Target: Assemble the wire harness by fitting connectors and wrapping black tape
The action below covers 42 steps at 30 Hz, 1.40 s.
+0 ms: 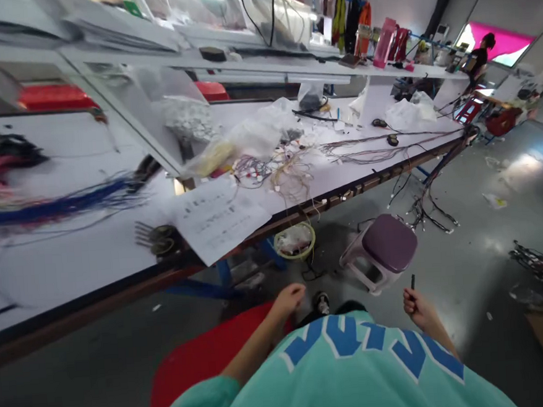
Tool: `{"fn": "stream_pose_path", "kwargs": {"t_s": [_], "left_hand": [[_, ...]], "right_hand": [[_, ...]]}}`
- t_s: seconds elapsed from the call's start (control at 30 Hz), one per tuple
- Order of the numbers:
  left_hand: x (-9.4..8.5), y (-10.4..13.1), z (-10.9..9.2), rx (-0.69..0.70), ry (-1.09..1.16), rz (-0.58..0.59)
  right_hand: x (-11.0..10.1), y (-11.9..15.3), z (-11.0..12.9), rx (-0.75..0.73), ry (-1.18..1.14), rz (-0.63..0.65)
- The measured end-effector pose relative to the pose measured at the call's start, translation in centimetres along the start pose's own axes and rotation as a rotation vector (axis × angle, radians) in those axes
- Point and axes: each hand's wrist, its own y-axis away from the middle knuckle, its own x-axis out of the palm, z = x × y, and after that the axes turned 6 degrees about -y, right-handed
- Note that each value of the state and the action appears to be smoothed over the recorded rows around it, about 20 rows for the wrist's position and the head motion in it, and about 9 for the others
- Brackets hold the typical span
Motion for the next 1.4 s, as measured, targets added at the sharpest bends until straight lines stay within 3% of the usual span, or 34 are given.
{"fn": "stream_pose_path", "kwargs": {"t_s": [0.13,0.23,0.47,0.57,0.67,0.73,0.83,0.97,1.2,1.3,1.4], "left_hand": [[-0.4,-4.2,-6.4,0.028,0.062,0.029],[-1.3,-6.2,-9.9,0.116,0.14,0.014],[-1.9,-13.4,-16.4,0.112,0.386,-0.188],[-1.0,-17.3,-20.7,0.081,0.482,-0.264],[0.2,-21.1,-25.1,0.114,0.542,-0.253],[1.0,-23.7,-27.0,0.099,0.595,-0.247],[2.4,-27.2,-28.4,0.08,0.691,-0.309],[4.1,-30.3,-29.6,0.198,0.864,-0.396],[5.9,-30.9,-32.8,0.659,0.878,-0.447],[6.2,-30.9,-33.3,0.724,0.876,-0.439],[6.1,-30.7,-33.5,0.7,0.867,-0.459]], "right_hand": [[4.7,-6.1,6.9,-0.051,0.195,0.051],[9.5,-12.1,12.7,-0.131,0.365,0.091],[24.9,-28.8,25.7,-0.516,0.863,0.274],[31.0,-34.4,27.8,-0.597,1.129,0.456],[34.5,-37.7,27.4,-0.583,1.332,0.639],[35.4,-38.9,26.8,-0.582,1.429,0.756],[35.5,-39.7,26.8,-0.666,1.492,0.993],[34.3,-40.4,28.3,-0.779,1.207,1.215],[31.2,-41.2,29.4,-1.139,0.813,1.38],[30.7,-41.3,29.1,-1.269,0.712,1.433],[30.5,-41.2,28.8,-1.342,0.631,1.445]]}}
